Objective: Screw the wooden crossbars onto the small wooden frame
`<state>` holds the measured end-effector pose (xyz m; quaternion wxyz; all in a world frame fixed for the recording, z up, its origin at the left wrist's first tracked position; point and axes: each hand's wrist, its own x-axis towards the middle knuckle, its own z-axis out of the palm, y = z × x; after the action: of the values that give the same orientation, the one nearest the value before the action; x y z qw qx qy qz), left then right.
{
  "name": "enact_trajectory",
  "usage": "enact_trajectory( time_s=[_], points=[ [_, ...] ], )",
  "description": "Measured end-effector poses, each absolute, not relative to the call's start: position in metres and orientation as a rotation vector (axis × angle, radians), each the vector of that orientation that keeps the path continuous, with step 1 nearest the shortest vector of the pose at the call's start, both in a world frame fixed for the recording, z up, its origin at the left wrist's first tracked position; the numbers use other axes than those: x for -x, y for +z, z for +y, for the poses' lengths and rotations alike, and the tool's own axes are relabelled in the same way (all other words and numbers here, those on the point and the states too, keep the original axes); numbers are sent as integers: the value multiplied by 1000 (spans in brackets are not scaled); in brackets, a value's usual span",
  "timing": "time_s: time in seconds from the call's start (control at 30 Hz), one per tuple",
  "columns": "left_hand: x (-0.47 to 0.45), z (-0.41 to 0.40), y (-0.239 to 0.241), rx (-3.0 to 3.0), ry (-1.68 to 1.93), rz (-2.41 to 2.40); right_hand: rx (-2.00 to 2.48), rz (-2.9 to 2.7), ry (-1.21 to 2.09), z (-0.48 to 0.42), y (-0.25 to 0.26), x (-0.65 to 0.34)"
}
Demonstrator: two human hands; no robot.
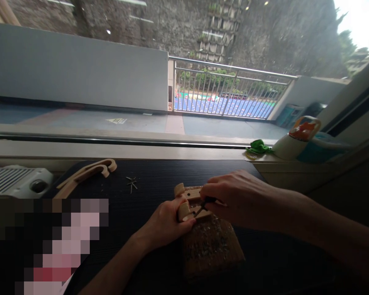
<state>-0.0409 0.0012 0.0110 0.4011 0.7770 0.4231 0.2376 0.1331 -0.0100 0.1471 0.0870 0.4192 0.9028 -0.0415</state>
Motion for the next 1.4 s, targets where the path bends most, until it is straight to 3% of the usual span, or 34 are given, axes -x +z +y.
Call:
enact_trajectory(
  time_s=[0.67,1.4],
  points=[
    [40,2,6,-1943,596,1088,-995,2586,-51,5,148,-113],
    [41,3,9,-1954,605,1075,-1048,2509,-80,12,148,-113]
  ],
)
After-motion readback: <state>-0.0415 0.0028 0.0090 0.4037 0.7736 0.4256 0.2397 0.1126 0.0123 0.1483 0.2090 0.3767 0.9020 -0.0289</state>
